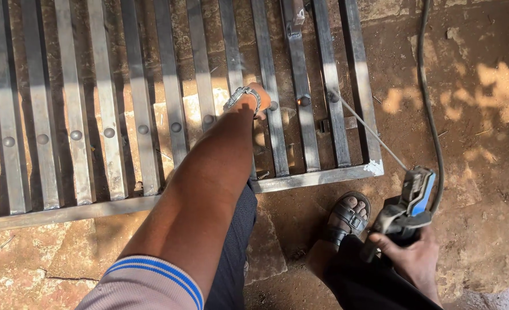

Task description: Measuring and welding metal bars to fabricate a gate.

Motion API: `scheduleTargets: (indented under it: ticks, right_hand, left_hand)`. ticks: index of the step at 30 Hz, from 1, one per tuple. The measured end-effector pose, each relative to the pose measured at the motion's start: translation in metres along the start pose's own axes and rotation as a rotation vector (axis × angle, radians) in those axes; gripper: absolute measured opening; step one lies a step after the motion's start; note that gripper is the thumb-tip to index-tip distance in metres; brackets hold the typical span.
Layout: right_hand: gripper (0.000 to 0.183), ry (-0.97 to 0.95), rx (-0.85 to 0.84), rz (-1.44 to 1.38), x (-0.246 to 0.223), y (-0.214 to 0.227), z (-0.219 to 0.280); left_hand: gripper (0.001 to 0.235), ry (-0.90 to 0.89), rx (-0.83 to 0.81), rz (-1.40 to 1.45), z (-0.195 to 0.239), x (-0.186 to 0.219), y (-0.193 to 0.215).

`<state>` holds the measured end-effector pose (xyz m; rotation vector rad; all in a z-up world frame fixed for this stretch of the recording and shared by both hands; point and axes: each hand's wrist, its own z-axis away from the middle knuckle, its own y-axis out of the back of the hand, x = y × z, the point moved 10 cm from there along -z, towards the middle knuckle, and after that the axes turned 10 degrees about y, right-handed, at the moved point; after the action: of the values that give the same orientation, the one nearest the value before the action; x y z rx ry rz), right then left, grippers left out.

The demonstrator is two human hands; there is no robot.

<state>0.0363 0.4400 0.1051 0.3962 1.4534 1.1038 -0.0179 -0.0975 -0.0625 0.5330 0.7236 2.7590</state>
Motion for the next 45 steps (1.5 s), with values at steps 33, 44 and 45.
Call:
scheduleTargets:
  ticks: [33,44,45]
  right_hand:
    - [0.107,0.420,-0.371,0.541,-0.137,-0.038,-0.007]
    - [0.107,0.477,-0.496,0.667,-0.131,-0.051,-0.003]
    - [0.108,0.482,-0.492,0.672,-0.130,-0.052,-0.004]
  left_hand:
    - [0.051,-0.302,0.076,-0.622,-0.058,0.016,-0.025]
    - [0.050,-0.658,0.117,-1.235,-0.055,0.022,-0.054]
    - [0.050,-0.655,0.118,-1.218,-0.055,0.022,-0.053]
